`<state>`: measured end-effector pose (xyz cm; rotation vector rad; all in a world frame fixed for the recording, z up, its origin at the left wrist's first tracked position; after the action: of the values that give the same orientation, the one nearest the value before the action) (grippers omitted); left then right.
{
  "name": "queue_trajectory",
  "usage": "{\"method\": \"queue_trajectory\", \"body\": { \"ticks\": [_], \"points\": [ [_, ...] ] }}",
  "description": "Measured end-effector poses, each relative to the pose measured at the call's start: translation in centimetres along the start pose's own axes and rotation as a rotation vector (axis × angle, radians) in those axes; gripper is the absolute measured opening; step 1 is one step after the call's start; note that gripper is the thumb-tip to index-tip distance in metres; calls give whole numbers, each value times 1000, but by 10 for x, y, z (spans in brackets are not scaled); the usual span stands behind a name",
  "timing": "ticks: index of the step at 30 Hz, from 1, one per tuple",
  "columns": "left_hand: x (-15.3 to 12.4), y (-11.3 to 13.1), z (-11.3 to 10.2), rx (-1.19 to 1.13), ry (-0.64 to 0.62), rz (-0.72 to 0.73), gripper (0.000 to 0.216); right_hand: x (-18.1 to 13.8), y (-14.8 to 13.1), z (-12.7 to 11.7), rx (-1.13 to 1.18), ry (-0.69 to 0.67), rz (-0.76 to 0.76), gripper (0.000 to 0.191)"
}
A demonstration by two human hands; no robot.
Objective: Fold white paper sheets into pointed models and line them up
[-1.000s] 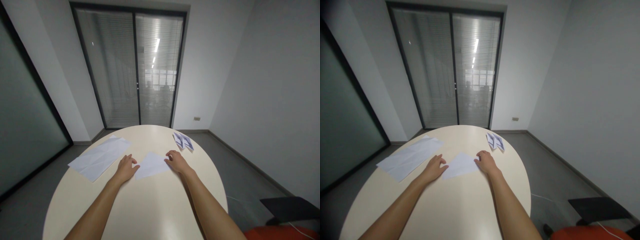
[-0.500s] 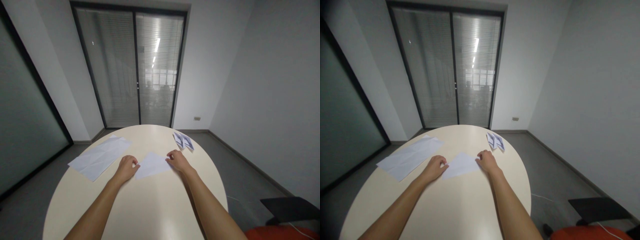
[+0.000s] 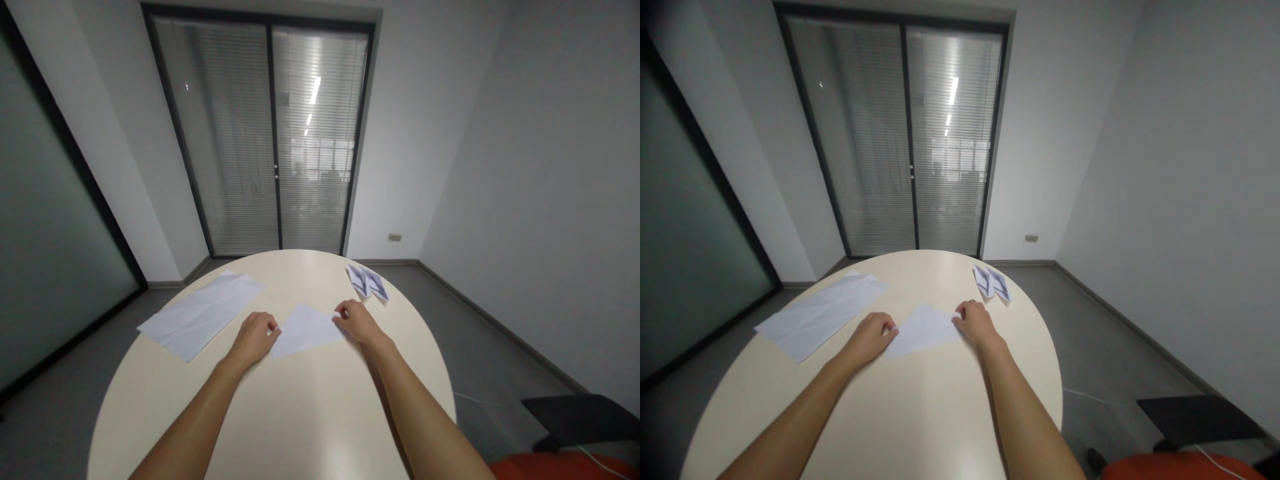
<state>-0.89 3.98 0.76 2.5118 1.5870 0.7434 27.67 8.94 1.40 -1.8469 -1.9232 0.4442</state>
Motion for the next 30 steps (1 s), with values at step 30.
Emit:
{"method": "queue_trajectory", "body": {
  "ticks": [30],
  "points": [
    [2,27,-10,136,-92,-44,19,-19,-33,-9,-270,-63,-48,26]
  ]
}}
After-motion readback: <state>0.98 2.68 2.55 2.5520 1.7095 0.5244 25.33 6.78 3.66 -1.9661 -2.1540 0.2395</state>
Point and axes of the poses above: each hand's wrist, its own x-axis towards the middle knuckle, its own z-axis out of the palm, y = z × x, the point moved 4 cm from there along x, towards the middle knuckle, and after that the axes turned 13 degrees about z, right-handed, at the moved point
